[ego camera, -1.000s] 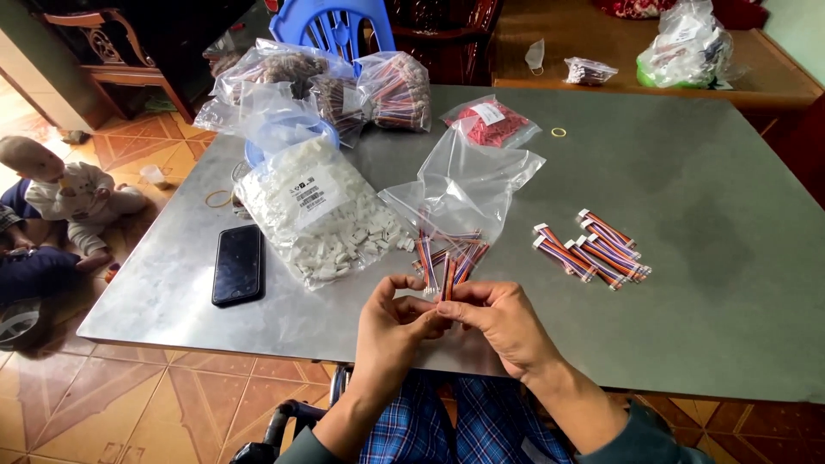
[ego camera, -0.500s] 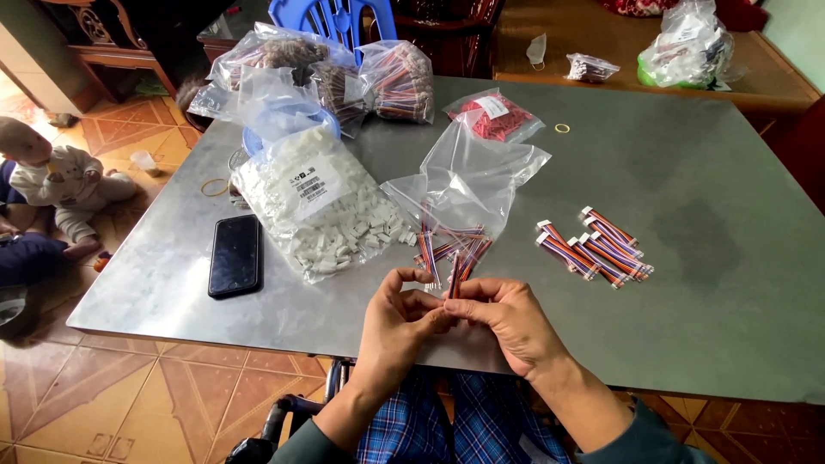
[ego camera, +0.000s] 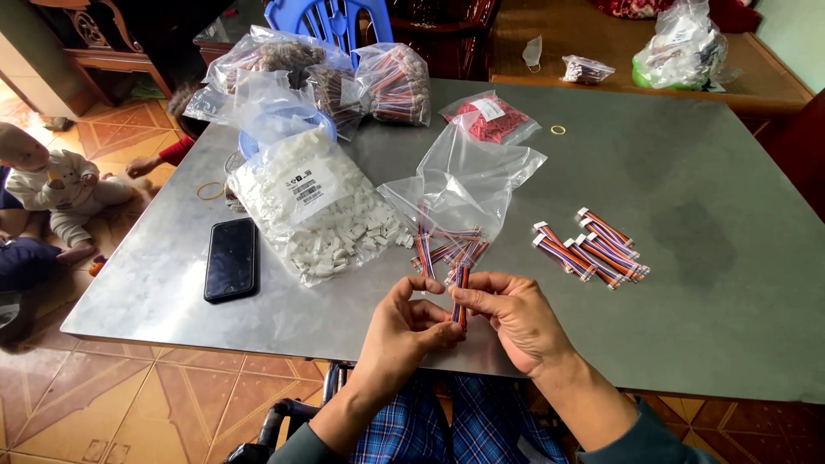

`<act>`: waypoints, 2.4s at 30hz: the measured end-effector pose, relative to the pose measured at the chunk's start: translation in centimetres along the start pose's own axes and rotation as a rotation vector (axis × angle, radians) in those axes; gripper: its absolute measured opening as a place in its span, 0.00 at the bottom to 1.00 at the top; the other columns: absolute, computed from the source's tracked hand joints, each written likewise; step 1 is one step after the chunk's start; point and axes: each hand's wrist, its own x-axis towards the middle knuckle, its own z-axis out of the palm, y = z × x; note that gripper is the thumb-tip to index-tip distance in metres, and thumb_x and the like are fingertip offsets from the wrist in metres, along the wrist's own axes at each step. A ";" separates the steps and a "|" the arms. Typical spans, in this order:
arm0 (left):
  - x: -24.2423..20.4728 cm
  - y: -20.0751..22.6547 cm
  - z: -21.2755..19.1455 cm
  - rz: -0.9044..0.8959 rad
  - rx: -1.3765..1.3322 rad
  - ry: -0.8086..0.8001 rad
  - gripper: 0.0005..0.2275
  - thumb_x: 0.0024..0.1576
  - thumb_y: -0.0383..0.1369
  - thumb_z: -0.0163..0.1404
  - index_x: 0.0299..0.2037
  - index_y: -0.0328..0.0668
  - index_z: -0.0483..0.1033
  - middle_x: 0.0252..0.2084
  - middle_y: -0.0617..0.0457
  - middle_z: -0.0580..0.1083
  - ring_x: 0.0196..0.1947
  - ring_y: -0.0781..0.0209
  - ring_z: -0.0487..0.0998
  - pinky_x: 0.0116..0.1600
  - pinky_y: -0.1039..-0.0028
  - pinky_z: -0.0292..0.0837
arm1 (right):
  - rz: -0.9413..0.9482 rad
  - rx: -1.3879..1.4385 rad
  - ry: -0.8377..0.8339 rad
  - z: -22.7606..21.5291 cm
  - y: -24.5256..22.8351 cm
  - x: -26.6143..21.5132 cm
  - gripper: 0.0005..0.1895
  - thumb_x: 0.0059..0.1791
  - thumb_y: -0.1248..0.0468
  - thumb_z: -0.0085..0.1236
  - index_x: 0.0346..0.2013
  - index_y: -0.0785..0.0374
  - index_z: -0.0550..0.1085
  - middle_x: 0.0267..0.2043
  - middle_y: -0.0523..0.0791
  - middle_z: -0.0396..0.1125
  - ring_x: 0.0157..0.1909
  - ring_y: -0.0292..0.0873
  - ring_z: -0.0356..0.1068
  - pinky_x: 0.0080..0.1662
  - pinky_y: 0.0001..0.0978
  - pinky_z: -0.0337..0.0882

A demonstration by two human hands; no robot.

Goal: Assembling small ribbon cables by attaching plastic connectors to the ends.

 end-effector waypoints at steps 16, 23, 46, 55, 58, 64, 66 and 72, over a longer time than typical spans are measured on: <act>-0.8 0.8 0.7 -0.056 -0.034 -0.022 0.21 0.54 0.15 0.66 0.54 0.37 0.72 0.31 0.41 0.83 0.33 0.51 0.89 0.44 0.64 0.90 | -0.022 0.000 0.004 -0.6 0.4 0.3 0.07 0.48 0.73 0.73 0.40 0.73 0.87 0.32 0.49 0.79 0.35 0.40 0.73 0.43 0.28 0.70; -0.4 1.3 0.0 0.133 0.262 0.141 0.11 0.59 0.38 0.64 0.47 0.42 0.87 0.38 0.57 0.82 0.37 0.70 0.76 0.43 0.77 0.75 | -0.126 -0.162 -0.164 0.5 -0.5 -1.2 0.10 0.51 0.71 0.72 0.25 0.69 0.82 0.24 0.45 0.73 0.30 0.40 0.69 0.42 0.34 0.74; 0.6 -3.0 1.0 0.207 -0.364 0.228 0.05 0.62 0.29 0.65 0.36 0.39 0.83 0.32 0.55 0.76 0.34 0.67 0.72 0.49 0.76 0.73 | -0.458 -0.465 -0.018 3.1 0.0 -3.4 0.07 0.51 0.62 0.71 0.33 0.62 0.89 0.33 0.41 0.83 0.38 0.34 0.79 0.45 0.25 0.77; 5.8 1.2 -6.2 0.636 0.824 0.318 0.11 0.59 0.36 0.66 0.50 0.48 0.87 0.48 0.49 0.81 0.47 0.49 0.82 0.52 0.60 0.78 | -0.136 -0.104 0.098 -0.3 0.6 0.7 0.06 0.47 0.70 0.74 0.31 0.73 0.86 0.28 0.49 0.78 0.32 0.33 0.68 0.39 0.24 0.71; 9.8 2.2 -9.7 0.508 1.453 0.542 0.09 0.67 0.38 0.53 0.54 0.51 0.81 0.51 0.53 0.76 0.56 0.50 0.76 0.58 0.60 0.68 | -0.085 -0.086 0.085 -0.8 0.8 1.7 0.07 0.47 0.69 0.74 0.31 0.73 0.85 0.30 0.53 0.81 0.32 0.41 0.80 0.42 0.29 0.79; 11.9 2.6 -10.1 0.495 1.726 0.436 0.20 0.70 0.48 0.47 0.65 0.49 0.75 0.65 0.50 0.76 0.70 0.47 0.71 0.67 0.57 0.62 | -0.043 -0.086 0.069 -1.2 1.4 2.1 0.07 0.47 0.71 0.74 0.32 0.75 0.85 0.27 0.54 0.79 0.32 0.43 0.82 0.41 0.34 0.81; 12.4 2.0 -10.4 0.560 1.696 0.425 0.17 0.65 0.49 0.54 0.57 0.51 0.75 0.55 0.54 0.76 0.64 0.50 0.73 0.63 0.58 0.64 | -0.065 -0.094 0.073 -1.2 1.5 2.1 0.06 0.47 0.73 0.72 0.32 0.76 0.84 0.27 0.56 0.79 0.32 0.44 0.82 0.42 0.34 0.81; 10.8 1.0 -10.5 0.664 1.668 0.335 0.06 0.66 0.40 0.49 0.43 0.51 0.70 0.40 0.55 0.68 0.50 0.49 0.73 0.53 0.61 0.63 | -0.072 -0.098 0.060 -1.7 1.8 2.6 0.06 0.47 0.73 0.74 0.33 0.76 0.85 0.27 0.56 0.79 0.32 0.46 0.83 0.42 0.35 0.82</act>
